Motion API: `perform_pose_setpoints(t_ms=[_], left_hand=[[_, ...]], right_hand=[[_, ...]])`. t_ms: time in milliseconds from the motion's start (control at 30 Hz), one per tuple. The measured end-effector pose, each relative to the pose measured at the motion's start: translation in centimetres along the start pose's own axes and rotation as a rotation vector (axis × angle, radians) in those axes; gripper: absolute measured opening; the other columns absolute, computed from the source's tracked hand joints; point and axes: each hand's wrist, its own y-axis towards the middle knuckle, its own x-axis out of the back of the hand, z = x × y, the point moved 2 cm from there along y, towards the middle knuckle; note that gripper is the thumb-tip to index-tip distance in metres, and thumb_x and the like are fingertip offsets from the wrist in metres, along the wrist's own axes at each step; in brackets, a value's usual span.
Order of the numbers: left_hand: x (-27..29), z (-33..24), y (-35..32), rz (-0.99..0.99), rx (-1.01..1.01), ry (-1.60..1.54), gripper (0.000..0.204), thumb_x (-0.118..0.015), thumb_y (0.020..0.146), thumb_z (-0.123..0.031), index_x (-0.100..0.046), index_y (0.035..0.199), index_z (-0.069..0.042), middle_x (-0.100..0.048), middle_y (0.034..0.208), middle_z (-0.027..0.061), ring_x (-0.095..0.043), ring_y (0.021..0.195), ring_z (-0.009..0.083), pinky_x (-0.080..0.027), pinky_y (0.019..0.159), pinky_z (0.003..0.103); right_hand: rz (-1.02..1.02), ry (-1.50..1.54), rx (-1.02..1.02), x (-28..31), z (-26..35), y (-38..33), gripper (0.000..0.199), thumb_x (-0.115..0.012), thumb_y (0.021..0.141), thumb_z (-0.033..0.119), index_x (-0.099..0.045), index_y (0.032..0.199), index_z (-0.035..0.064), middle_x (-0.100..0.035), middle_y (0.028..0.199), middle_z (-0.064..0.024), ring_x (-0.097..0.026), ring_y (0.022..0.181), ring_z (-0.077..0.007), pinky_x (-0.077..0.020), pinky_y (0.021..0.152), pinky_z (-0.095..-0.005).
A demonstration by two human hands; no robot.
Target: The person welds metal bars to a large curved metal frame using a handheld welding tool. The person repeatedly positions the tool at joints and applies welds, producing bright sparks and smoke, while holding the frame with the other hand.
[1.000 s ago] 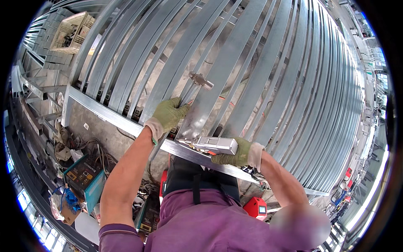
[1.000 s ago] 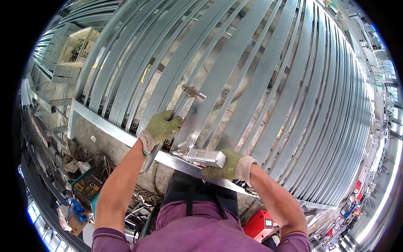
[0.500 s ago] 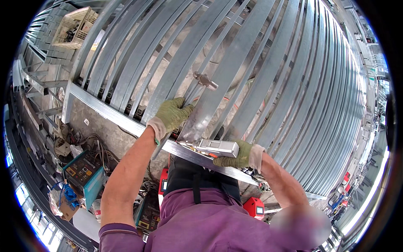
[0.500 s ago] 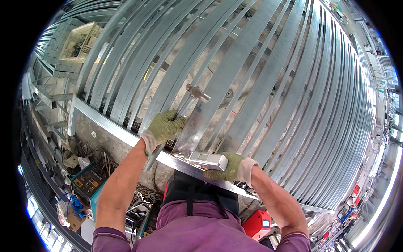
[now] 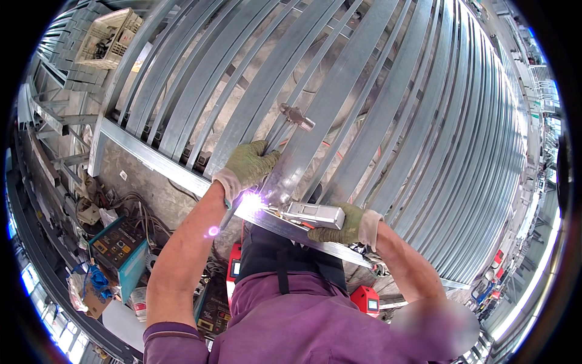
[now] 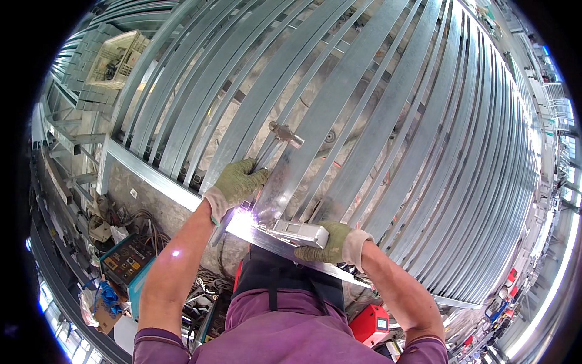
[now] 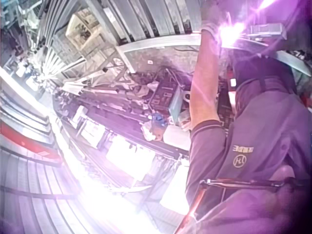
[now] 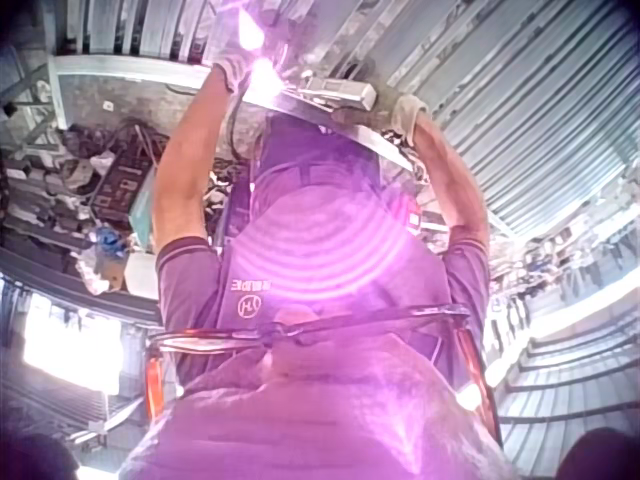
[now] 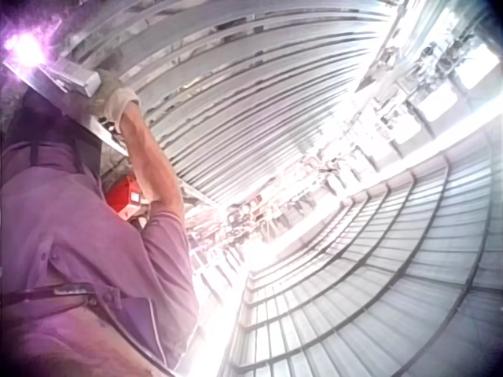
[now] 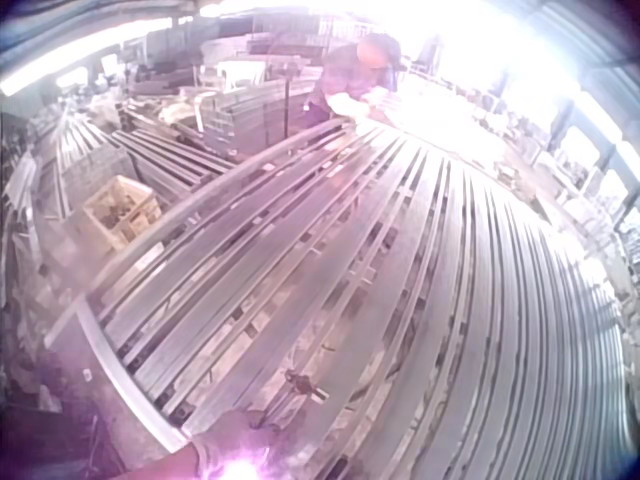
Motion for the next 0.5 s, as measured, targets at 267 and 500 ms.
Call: perform_pose_setpoints(t_ms=[267,500], left_hand=[[-0.1,1.0,0.6,-0.027,-0.022,0.024,0.04,-0.078,0.106,-0.032,-0.076,0.125,0.003,-0.078,0.1,0.013,-0.069,0.089,0.0209,-0.056,0.082,0.039],[0.0,0.8,0.6,0.016,0.019,0.018,0.039,-0.077,0.106,-0.032,-0.076,0.124,0.003,-0.078,0.1,0.0128,-0.068,0.087,0.0206,-0.055,0.081,0.039]], right_hand=[[0.01,-0.002,0.008,0.0,0.4,-0.3,0.077,-0.09,0.091,0.059,-0.07,0.149,0.0124,-0.079,0.135,-0.0129,-0.074,0.125,-0.0259,-0.0577,0.107,-0.0387],[-0.001,-0.025,-0.015,-0.3,-0.7,0.1,0.078,-0.091,0.09,0.058,-0.07,0.15,0.0122,-0.079,0.135,-0.012,-0.073,0.125,-0.0252,-0.0579,0.107,-0.0384]])
